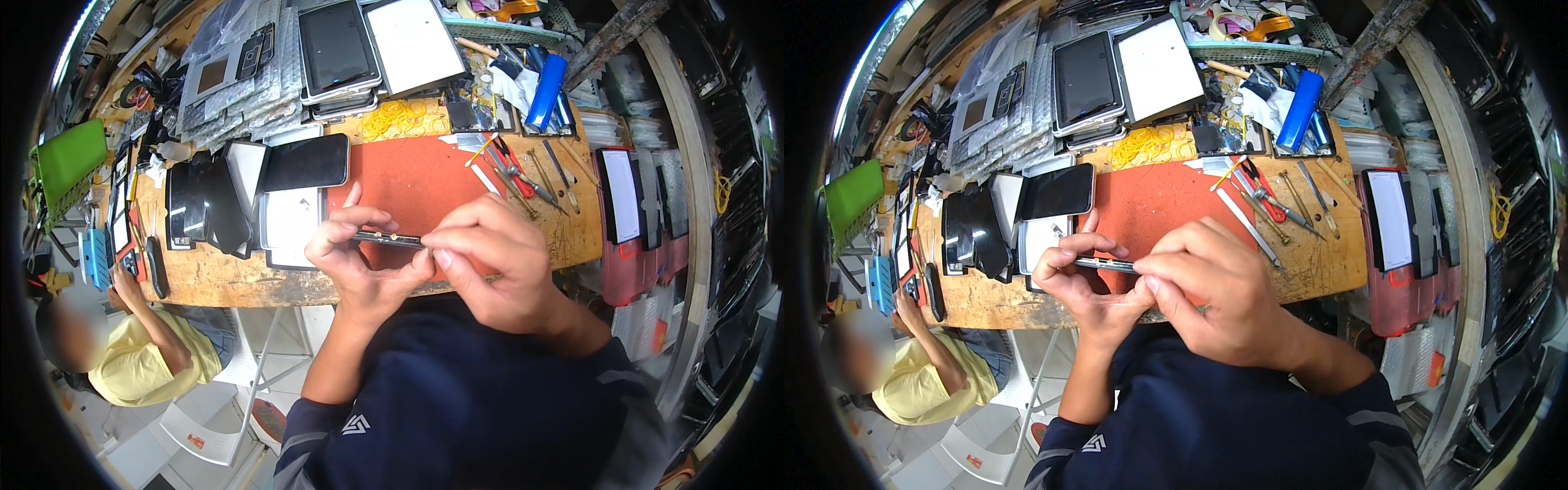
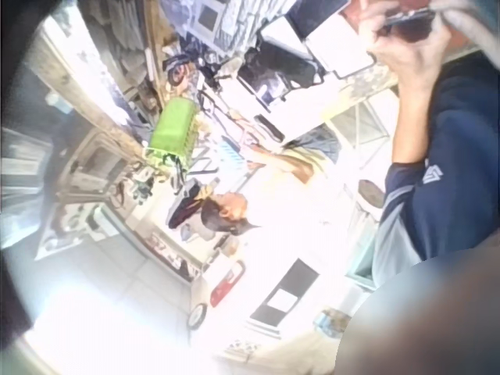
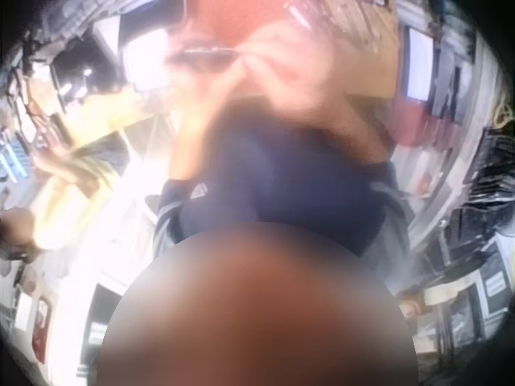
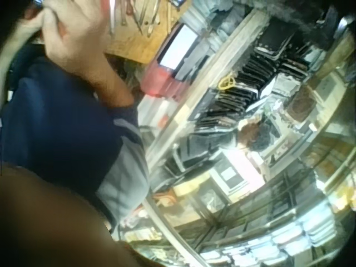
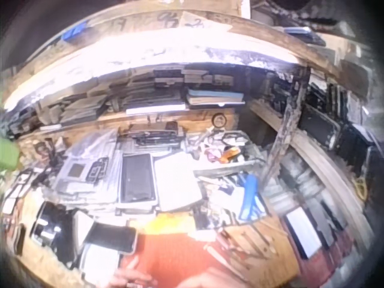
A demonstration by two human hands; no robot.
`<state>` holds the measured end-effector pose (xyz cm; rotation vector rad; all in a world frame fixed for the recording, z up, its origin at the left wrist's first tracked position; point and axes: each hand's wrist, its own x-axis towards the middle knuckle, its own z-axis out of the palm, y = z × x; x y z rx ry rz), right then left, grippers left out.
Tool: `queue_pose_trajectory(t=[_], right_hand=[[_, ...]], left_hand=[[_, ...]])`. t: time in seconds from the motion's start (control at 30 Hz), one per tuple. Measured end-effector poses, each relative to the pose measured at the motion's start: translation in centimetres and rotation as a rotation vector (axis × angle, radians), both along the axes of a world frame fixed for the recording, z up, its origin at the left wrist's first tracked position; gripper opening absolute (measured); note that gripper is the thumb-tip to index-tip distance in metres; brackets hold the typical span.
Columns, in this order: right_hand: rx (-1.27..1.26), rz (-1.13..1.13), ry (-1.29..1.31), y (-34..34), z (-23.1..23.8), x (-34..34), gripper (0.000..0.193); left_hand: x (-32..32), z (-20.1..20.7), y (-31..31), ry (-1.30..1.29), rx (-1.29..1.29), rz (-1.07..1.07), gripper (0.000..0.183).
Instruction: The person disassembles a smartphone, removes the back cover and battery, then reassembles it and applies a screen protector. They handle the phone, back cover, battery, and screen protector, using a small metal tool to pry components.
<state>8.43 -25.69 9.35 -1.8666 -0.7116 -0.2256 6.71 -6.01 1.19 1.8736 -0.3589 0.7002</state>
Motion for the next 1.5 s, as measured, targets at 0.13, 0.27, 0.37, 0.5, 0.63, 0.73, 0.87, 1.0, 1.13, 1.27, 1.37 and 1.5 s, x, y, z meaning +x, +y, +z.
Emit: queue_pose_trajectory(t=[0.13, 0.27, 0.37, 0.5, 0.63, 0.73, 0.87, 1.0, 1.13, 1.27, 1.37, 1.5], right_hand=[[0.029, -0.017, -0.026, 0.6, -0.2, -0.7, 0.028], [-0.022, -0.034, -0.099, 0.9, -0.1, -1.5, 0.028], [-0.043, -0.053, -0.110, 1.3, 0.1, -2.0, 0.027], [0.000, -0.022, -0.014, 1.5, 0.3, -2.1, 0.025], [0.009, 0.029, 0.055, 1.6, 0.5, -1.9, 0.023], [0.022, 0.027, 0.059, 1.8, 0.5, -1.9, 0.023], [0.024, 0.032, 0.041, 2.2, 0.5, -2.1, 0.023], [0.028, 0.042, 0.027, 2.6, 0.5, -2.1, 0.023], [0.022, 0.042, 0.017, 2.9, 0.5, -2.0, 0.024], [0.036, 0.036, 0.040, 2.3, 0.0, -1.6, 0.028], [0.076, -0.068, 0.143, 1.6, -1.3, -0.9, 0.035], [-0.143, -0.005, 0.132, 0.9, -3.0, -0.9, 0.028]], left_hand=[[0.0, -0.2, -0.2, -0.036, -0.021, 0.003, 0.093], [-0.5, -0.3, -0.1, -0.040, -0.028, 0.001, 0.096], [-0.8, -0.5, -0.2, -0.062, -0.077, -0.007, 0.096], [-1.2, -0.7, -0.2, -0.068, -0.122, -0.007, 0.095], [-1.4, -1.0, 0.3, -0.079, -0.124, -0.028, 0.093], [-1.5, -1.1, 0.4, -0.102, -0.155, -0.037, 0.088], [-1.9, -0.8, 0.8, -0.133, -0.037, 0.022, 0.073], [-2.9, 0.4, 1.6, -0.177, 0.258, 0.165, 0.057], [-3.0, 1.5, 1.6, -0.216, 0.404, 0.177, 0.046], [-1.8, 3.2, 2.2, -0.151, 0.419, 0.043, 0.038], [-0.5, 4.5, 2.7, -0.038, 0.397, 0.002, 0.035], [1.3, 5.6, 2.9, 0.002, 0.329, -0.016, 0.030]])
